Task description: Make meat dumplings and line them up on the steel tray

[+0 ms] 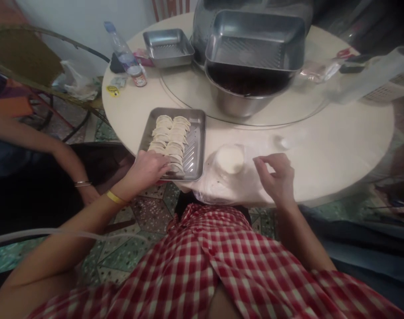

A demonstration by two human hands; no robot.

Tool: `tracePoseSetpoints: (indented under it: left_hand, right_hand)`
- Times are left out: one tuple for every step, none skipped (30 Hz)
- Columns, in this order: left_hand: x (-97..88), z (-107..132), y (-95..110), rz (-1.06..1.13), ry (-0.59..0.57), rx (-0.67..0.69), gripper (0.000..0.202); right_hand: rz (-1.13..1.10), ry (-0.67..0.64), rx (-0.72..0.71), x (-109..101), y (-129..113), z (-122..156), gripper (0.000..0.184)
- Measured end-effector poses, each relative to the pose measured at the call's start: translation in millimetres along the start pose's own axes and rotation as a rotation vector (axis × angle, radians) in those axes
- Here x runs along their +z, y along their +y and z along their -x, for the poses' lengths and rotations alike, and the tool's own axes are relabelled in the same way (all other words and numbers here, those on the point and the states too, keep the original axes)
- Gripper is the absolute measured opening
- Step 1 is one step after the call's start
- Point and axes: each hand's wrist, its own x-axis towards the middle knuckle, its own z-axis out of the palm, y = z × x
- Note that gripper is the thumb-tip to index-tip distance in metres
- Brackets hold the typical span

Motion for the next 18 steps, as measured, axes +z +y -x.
tracePoseSetpoints:
  left_hand:
    - [-0.6,2,-1,0.002,0.003,-0.021,0.033]
    - [-1.0,4,-3,-0.001,0.010,-0.043,0.034]
    - [-1.2,6,-4,-0.005,0.014,-0.063,0.034]
    - [-1.0,8,-6,-0.009,0.014,-0.078,0.035]
    - [-0.5,9,-8,-0.012,0.007,-0.086,0.035]
    - [0.3,11,-9,-0.013,-0.001,-0.089,0.035]
    - [1.3,11,-10,-0.014,-0.010,-0.086,0.034]
    - [2.4,11,-11,-0.013,-0.013,-0.083,0.034]
    - [3.4,10,-11,-0.011,-0.011,-0.081,0.033]
    - [4.3,9,-11,-0.007,-0.010,-0.078,0.032]
    - [4.9,8,-11,-0.002,-0.011,-0.074,0.031]
    - [5.3,6,-11,0.002,-0.015,-0.069,0.031]
    - [5.4,4,-11,0.005,-0.021,-0.061,0.031]
    - [5.3,2,-10,0.006,-0.027,-0.052,0.031]
    - [5.0,0,-10,0.007,-0.034,-0.043,0.031]
    - [4.5,-1,-10,0.008,-0.040,-0.038,0.031]
    - [3.8,-1,-10,0.009,-0.048,-0.039,0.031]
    - [2.8,-1,-10,0.012,-0.055,-0.044,0.032]
  right_hand:
    - [0.008,0.026,0.019,-1,7,3,0.030]
    - [0.014,0.052,0.037,-3,13,6,0.030]
    - [0.018,0.078,0.054,-4,19,9,0.030]
    - [0.021,0.104,0.071,-5,24,12,0.029]
    - [0.022,0.130,0.086,-6,29,14,0.029]
    - [0.023,0.156,0.099,-7,34,16,0.029]
    - [0.024,0.179,0.111,-7,39,18,0.029]
    - [0.027,0.201,0.122,-7,43,20,0.030]
    - [0.033,0.219,0.134,-7,47,22,0.030]
    - [0.041,0.233,0.146,-7,51,24,0.030]
    - [0.050,0.243,0.159,-7,55,25,0.031]
    - [0.056,0.250,0.170,-6,58,27,0.031]
    - [0.058,0.255,0.178,-5,61,29,0.031]
    - [0.056,0.259,0.183,-5,64,31,0.031]
    - [0.050,0.263,0.185,-4,67,33,0.030]
    - [0.042,0.270,0.186,-3,69,35,0.030]
    - [0.035,0.277,0.189,-3,72,36,0.030]
    - [0.029,0.284,0.196,-2,74,38,0.031]
